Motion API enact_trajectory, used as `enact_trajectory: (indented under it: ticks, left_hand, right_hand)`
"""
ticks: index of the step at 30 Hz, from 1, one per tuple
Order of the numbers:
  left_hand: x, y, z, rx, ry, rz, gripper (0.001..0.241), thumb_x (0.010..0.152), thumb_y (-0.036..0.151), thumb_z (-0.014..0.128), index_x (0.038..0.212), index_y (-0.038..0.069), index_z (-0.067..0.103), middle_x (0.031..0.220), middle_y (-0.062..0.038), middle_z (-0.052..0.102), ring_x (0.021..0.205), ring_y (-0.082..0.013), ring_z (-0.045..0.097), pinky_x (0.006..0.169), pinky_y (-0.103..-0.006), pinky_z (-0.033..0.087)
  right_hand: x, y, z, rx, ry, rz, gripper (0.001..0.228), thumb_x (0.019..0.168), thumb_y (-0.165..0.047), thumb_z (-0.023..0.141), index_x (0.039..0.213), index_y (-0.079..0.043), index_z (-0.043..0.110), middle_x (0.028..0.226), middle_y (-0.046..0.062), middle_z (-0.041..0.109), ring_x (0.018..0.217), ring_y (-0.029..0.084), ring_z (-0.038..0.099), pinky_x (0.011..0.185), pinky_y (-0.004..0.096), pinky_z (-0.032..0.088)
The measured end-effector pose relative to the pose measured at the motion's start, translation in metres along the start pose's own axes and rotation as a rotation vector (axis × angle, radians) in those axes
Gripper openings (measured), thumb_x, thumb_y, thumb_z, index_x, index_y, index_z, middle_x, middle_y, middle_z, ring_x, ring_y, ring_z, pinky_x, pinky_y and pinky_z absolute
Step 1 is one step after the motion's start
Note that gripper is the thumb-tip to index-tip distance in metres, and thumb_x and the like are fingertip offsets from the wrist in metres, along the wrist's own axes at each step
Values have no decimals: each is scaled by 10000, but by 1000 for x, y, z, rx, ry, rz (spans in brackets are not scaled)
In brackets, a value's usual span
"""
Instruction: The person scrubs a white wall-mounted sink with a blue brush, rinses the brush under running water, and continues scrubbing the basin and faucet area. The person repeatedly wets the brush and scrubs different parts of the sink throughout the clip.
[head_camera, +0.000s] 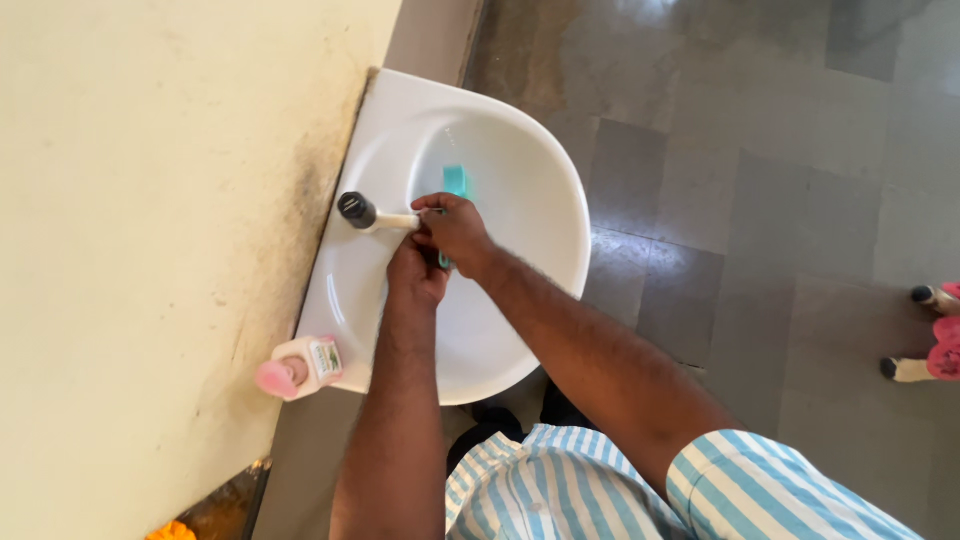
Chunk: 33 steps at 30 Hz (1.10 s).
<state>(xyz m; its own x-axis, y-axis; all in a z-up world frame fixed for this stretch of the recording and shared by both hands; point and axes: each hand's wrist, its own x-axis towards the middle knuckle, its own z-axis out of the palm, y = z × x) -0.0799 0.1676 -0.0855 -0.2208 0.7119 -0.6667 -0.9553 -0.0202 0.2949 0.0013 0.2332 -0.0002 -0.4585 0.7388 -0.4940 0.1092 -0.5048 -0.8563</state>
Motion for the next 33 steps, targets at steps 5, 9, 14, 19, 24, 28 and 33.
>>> enact_trajectory:
  ticks: [5,9,14,19,24,28,33]
  left_hand:
    - [-13,2,-25,165,188,27,222,1002,244,526,788,185,529,632,46,466,513,-103,468,442,-264,369]
    - [-23,3,-32,162,245,34,243,1023,272,561,822,136,546,676,9,517,588,-155,538,527,-305,458]
    - [-32,5,-25,149,170,79,198,1022,214,501,974,59,614,915,-100,667,802,-247,652,733,-372,568]
    - [-38,18,0,38,133,125,262,1037,167,460,1127,-22,617,1218,-179,632,1048,-283,648,941,-392,566]
    - [-12,32,18,-185,85,112,224,1018,159,447,1109,-16,552,1150,-161,602,988,-302,624,900,-454,574]
    - [9,35,11,-206,1,124,202,1014,129,493,1131,-18,565,1118,-156,642,979,-298,654,868,-414,577]
    - [-6,21,0,-70,101,149,275,1025,215,545,1159,-15,611,1078,-136,687,911,-262,701,780,-347,598]
  right_hand:
    - [18,18,11,252,-31,204,266,1063,-307,545,979,-66,618,828,63,610,662,174,553,610,329,524]
    - [32,39,4,365,-63,305,248,1048,-285,551,988,-58,631,814,69,614,668,182,590,625,329,546]
    - [46,28,-24,-80,-116,345,187,1004,-162,546,957,-7,640,819,114,610,696,234,642,644,361,589]
    - [32,-26,-16,-59,-171,68,151,1002,-160,614,973,-16,647,930,93,684,862,198,687,773,352,614]
    - [-1,-80,24,-370,-331,31,165,1004,-173,578,1048,-63,693,1033,46,721,994,141,678,794,334,568]
    - [-10,-85,16,-511,-252,-21,156,997,-136,575,1064,-75,702,1048,32,724,1006,150,647,792,315,534]
    - [11,-38,-19,-181,-54,-22,162,952,-3,518,1033,-33,654,1043,67,720,969,178,691,786,316,563]
